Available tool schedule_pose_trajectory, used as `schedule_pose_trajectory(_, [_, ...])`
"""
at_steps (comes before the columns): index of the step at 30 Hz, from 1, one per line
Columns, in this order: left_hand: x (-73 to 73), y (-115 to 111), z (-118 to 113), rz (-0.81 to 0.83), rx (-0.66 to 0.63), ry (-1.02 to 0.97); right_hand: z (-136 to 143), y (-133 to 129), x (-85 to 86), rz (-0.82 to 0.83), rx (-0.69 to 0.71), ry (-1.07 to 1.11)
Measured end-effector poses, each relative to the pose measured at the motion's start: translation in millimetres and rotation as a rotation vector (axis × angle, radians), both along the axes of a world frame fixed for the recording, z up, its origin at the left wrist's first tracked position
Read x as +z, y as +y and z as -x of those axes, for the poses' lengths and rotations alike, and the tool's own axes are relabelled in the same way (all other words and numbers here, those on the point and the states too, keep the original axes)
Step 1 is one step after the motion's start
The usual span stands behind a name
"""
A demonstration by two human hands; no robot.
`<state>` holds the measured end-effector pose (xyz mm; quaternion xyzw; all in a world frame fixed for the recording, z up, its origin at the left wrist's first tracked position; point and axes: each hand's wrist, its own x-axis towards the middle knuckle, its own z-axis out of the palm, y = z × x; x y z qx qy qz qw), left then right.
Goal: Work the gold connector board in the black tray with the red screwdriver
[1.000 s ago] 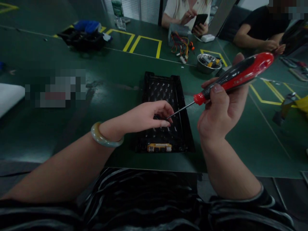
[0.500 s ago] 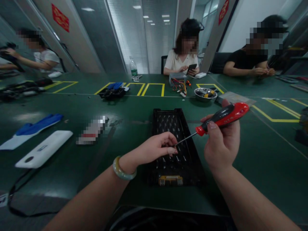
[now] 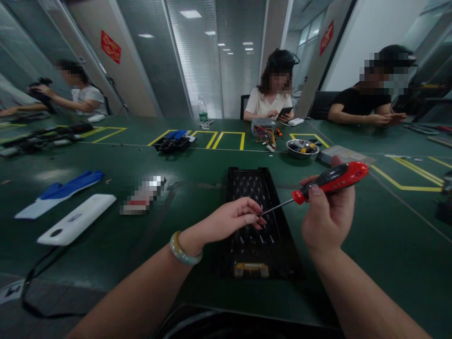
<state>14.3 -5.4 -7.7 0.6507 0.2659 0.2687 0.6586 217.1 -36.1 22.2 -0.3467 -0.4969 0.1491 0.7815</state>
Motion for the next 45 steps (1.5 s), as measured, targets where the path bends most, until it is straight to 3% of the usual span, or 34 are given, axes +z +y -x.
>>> schedule_pose_trajectory(6, [-7.4, 4, 0, -0.048, 0.06, 0.109, -2, 3, -2.1, -0.124, -0.071, -0.074])
schedule_pose_trajectory(11, [-5.5, 6, 1, -0.08, 0.083, 0.123, -1, 3, -1.7, -0.098, -0.137, -0.192])
schedule_pose_trajectory(18, [3.4, -1, -3, -0.13, 0.075, 0.22, -5, 2, -7.9, -0.07, -0.078, -0.28])
schedule_pose_trajectory(25, [9.1, -8, -2, -0.273, -0.048, 0.339, -7, -2, -11.6, 0.068, -0.027, -0.496])
schedule_pose_trajectory(28, [10.4, -13, -3, -0.248, -0.158, 0.406, -5, -4, -11.1, 0.061, -0.018, -0.573])
schedule_pose_trajectory(31, [11.1, -19, -8, -0.343, -0.245, 0.463, -3, -4, -11.4, 0.035, 0.003, -0.62])
schedule_pose_trajectory(40, [10.3, -32, -15, -0.67, -0.229, 0.7, -1, -4, -11.2, 0.0, -0.008, -0.673])
schedule_pose_trajectory(45, [4.5, -33, -13, -0.697, -0.219, 0.759, -2, -3, -11.8, -0.005, 0.001, -0.657])
